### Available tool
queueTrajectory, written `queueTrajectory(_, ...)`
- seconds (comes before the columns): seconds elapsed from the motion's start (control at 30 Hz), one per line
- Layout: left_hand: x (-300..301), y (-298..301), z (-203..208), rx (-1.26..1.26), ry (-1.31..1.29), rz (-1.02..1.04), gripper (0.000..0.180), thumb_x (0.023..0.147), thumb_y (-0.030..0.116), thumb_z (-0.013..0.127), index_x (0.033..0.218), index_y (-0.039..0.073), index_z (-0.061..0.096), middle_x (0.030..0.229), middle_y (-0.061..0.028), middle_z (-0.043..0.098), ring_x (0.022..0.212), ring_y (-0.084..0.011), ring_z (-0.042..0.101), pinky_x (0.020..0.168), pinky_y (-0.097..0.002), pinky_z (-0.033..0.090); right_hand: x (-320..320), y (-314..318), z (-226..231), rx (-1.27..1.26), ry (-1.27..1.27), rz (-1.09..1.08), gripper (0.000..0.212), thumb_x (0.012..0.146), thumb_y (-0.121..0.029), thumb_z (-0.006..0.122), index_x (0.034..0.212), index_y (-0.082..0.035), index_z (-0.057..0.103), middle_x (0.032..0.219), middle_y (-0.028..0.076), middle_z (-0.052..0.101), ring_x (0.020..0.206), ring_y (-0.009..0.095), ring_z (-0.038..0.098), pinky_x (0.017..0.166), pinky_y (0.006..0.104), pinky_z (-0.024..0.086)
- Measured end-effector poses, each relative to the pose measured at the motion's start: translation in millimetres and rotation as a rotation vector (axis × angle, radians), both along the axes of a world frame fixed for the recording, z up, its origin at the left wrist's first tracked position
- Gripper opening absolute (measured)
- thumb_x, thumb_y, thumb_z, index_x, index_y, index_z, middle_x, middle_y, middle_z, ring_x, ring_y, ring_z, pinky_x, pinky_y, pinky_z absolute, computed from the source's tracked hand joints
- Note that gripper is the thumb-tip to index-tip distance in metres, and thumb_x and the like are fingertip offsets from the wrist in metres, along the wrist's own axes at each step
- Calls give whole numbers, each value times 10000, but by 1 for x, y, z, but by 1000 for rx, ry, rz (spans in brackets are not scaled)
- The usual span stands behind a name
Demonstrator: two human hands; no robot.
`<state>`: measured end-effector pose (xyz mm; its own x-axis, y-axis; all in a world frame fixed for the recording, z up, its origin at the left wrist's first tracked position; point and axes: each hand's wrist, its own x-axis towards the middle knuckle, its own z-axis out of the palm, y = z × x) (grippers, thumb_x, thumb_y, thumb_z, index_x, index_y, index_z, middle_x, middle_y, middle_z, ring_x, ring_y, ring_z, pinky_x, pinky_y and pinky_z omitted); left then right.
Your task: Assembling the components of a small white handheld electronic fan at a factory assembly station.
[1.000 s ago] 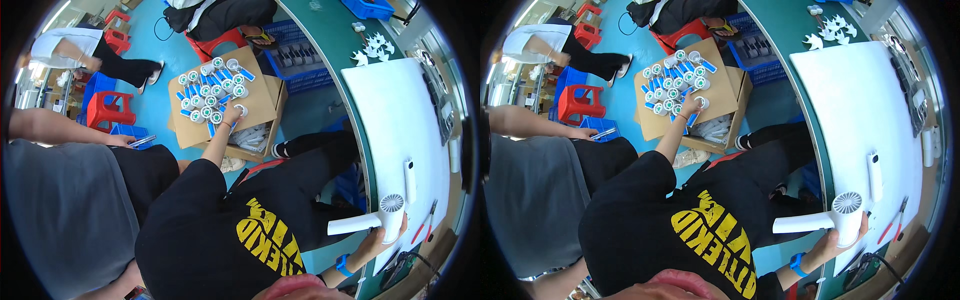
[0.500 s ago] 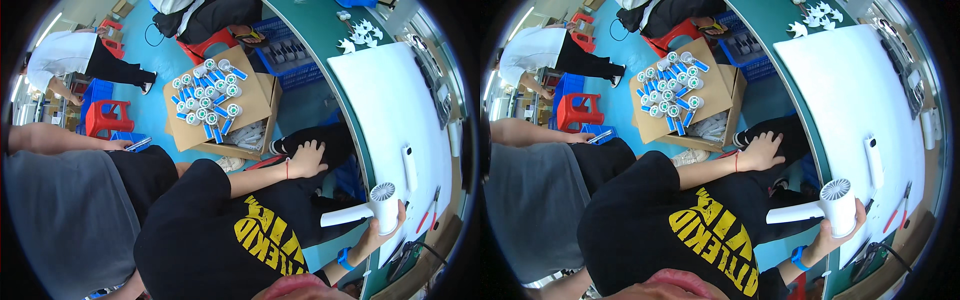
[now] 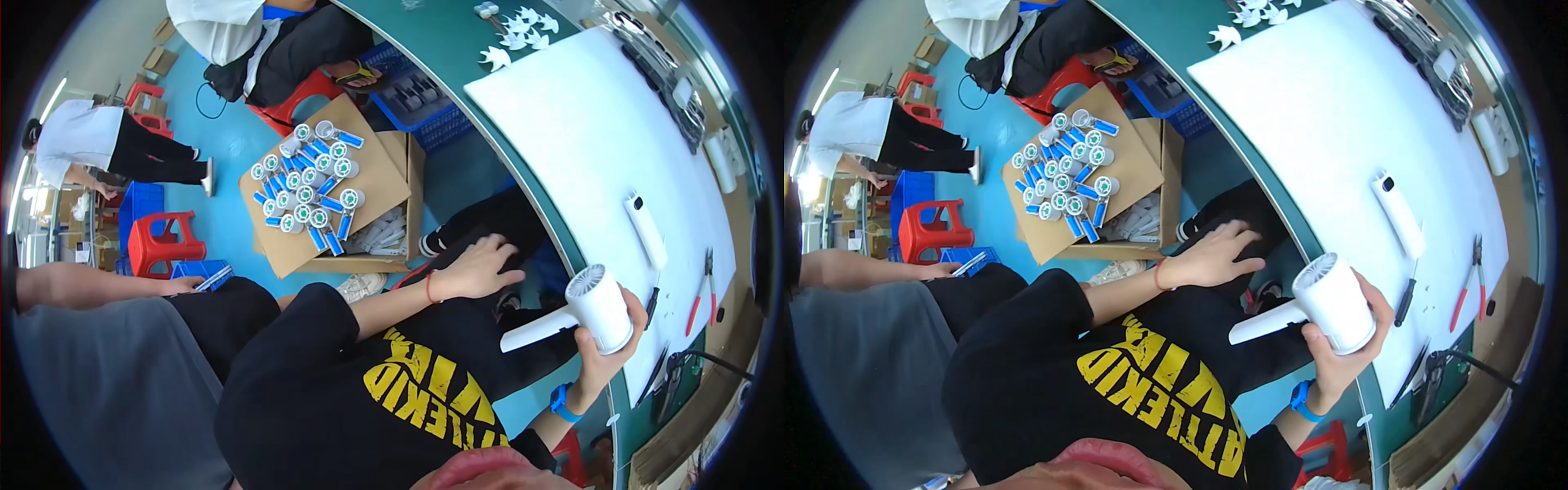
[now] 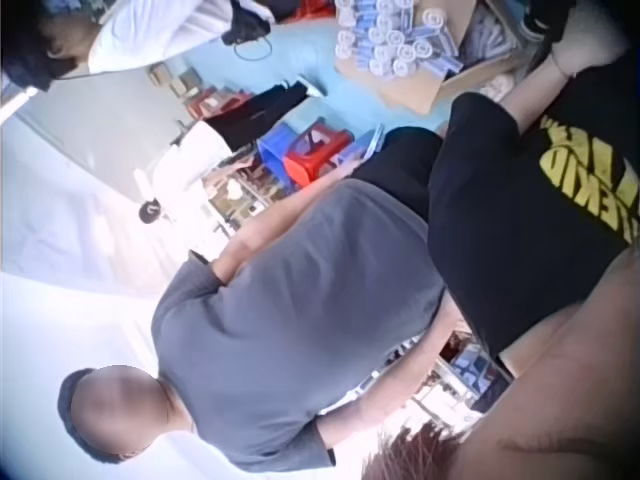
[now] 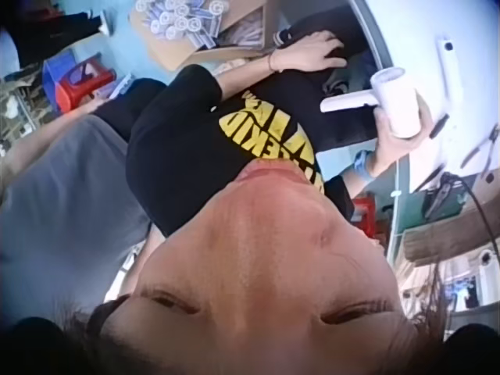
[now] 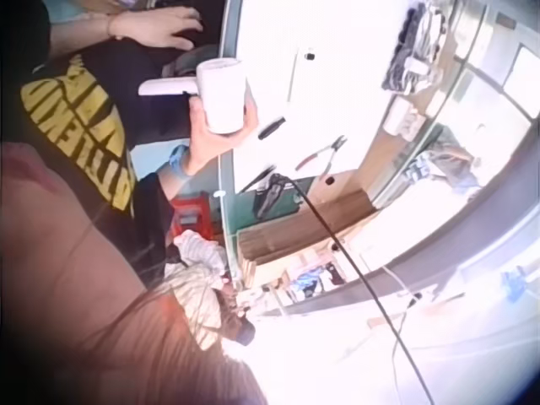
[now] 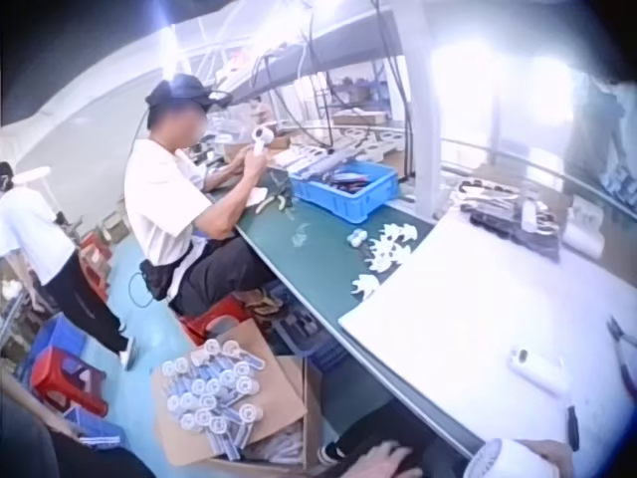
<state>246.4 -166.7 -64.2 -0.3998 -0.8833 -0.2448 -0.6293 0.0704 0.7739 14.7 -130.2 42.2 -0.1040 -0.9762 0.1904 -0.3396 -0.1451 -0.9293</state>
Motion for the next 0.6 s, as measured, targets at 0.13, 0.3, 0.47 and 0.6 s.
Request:
queueTrajectory(0.13,0,-14,38,784,998,-325,687,980,579,365,1321,-13,438,1215,-146,554,1133,-214,564,894,-321,498,6,13,-2,-43,42,107,797,604,-344,892,1261,-91,519,1225,167,592,1124,291,575,960,396,460)
queueTrajectory(0.3,-6,-1,70,610,961,-350,687,938,501,542,1357,2,324,1224,-145,511,1128,-226,558,916,-316,502,14,22,-7,11,58,168,730,609,-278,894,1225,-91,550,1205,180,608,1094,296,600,934,394,482)
queueTrajectory(0.47,-19,11,78,554,887,-214,605,902,401,651,1250,-22,393,1038,-150,602,862,-179,646,751,-290,541,15,25,-5,16,140,169,710,604,-247,890,1210,-69,564,1183,171,618,1047,296,623,902,386,498)
queueTrajectory(0.6,-20,14,75,532,901,-194,610,901,410,649,1236,-32,394,996,-142,621,812,-164,657,732,-276,544,16,26,-5,54,128,169,702,608,-238,885,1209,-64,568,1174,166,623,1037,291,627,894,380,500)
